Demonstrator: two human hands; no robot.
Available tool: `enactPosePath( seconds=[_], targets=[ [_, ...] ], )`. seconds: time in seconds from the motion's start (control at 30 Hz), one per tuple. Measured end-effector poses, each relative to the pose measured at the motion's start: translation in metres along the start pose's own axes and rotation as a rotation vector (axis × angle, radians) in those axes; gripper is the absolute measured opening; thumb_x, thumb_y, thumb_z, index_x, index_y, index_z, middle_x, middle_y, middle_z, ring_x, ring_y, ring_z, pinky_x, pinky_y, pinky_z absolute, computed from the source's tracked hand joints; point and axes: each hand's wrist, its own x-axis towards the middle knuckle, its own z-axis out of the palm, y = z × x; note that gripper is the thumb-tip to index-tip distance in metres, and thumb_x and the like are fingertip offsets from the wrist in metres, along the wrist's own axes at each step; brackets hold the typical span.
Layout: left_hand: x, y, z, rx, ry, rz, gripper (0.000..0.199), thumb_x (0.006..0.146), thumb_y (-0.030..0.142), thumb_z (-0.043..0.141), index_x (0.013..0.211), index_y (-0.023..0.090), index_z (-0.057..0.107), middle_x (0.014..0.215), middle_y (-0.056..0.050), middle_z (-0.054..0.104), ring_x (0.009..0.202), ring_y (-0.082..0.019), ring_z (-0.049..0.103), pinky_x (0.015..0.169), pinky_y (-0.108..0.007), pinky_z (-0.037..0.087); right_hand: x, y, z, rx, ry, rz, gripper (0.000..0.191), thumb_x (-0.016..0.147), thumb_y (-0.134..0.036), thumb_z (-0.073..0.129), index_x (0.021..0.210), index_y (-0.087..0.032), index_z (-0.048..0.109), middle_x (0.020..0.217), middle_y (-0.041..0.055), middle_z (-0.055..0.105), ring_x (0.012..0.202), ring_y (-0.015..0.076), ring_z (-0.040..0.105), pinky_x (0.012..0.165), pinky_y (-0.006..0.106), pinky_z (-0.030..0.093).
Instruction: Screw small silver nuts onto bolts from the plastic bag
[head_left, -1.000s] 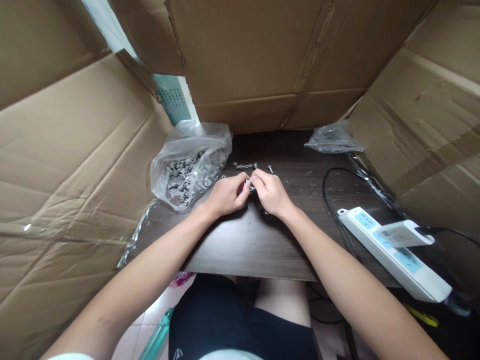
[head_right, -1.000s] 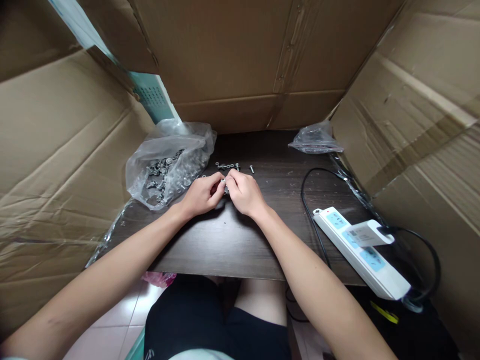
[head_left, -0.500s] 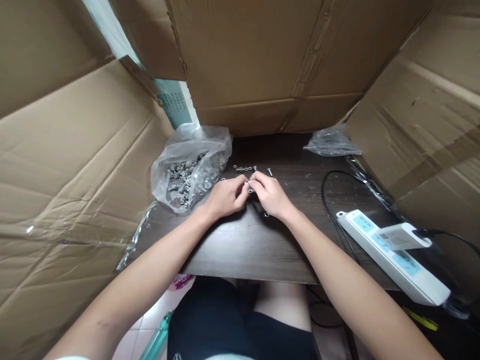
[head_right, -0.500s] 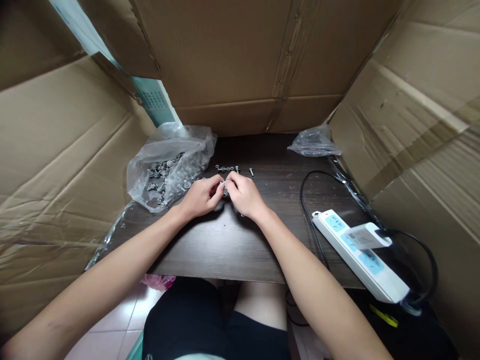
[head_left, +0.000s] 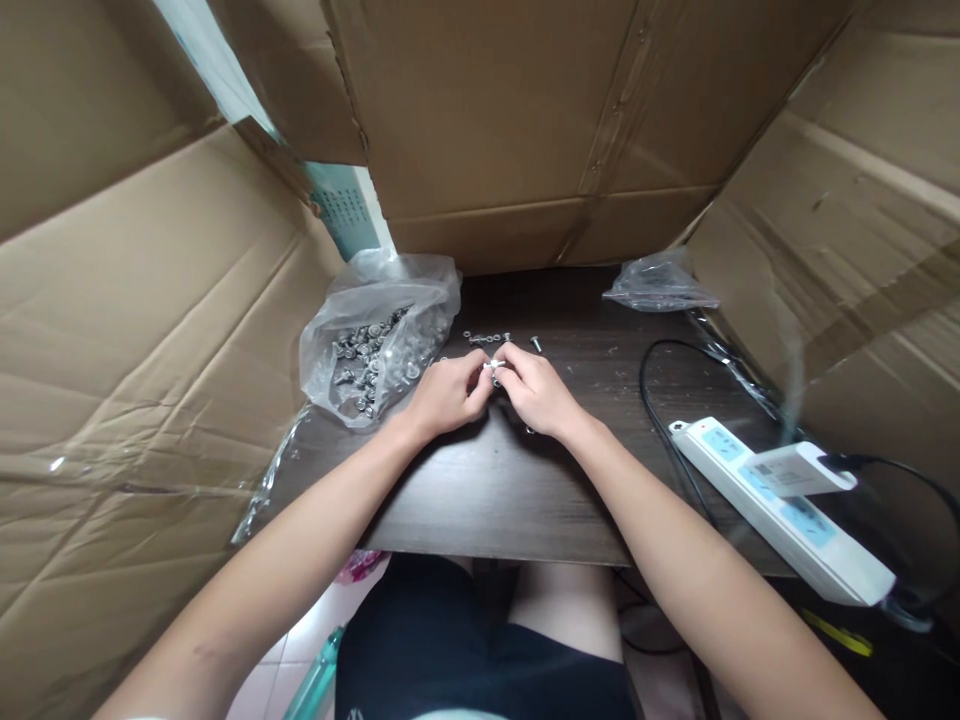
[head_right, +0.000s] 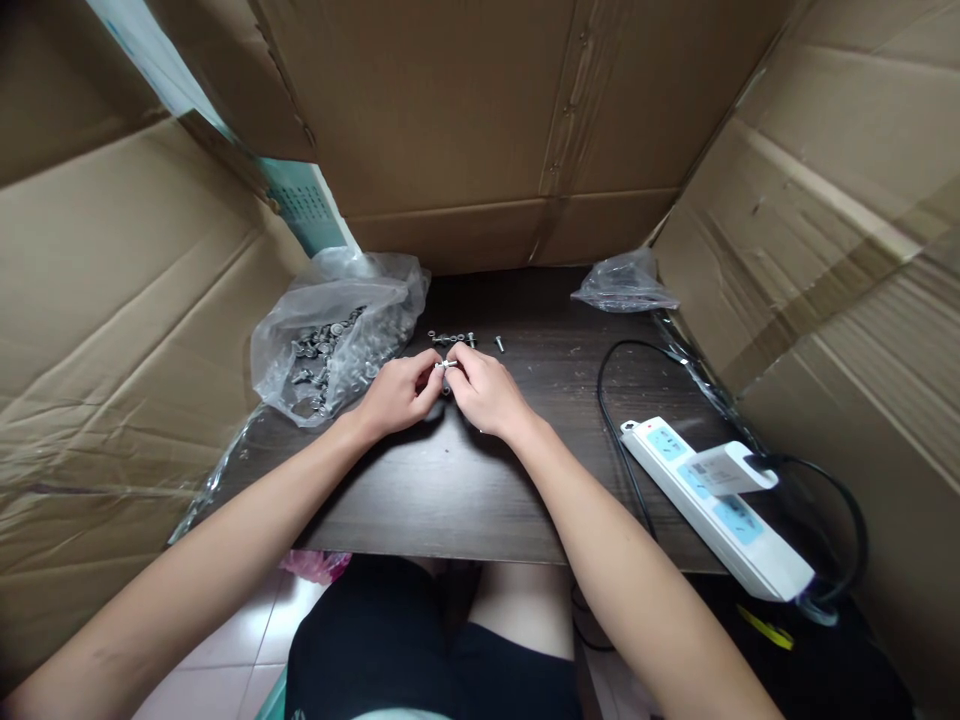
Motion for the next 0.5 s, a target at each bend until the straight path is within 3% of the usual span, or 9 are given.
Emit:
enactPosePath(
  seconds=[0.5],
  targets=[
    [-0.0014,-0.0009,0.0001,-0.020,-0.022,0.025,0.022,0.099,0.030,0.042,0.083,0.019,0.053,0.066,0.000,0.057,0.058,-0.015,0.051,0.061,-0.029,0.032,-0.0011,0.0003,0.0005,-0.042,-0.003,0.026,0.020,0.092,-0.033,0.043,0.076,-0.023,0.047,0.069,-0.0003,0.054,0.065,0.0176,0.048,0.066,0.031,0.031]
  ],
)
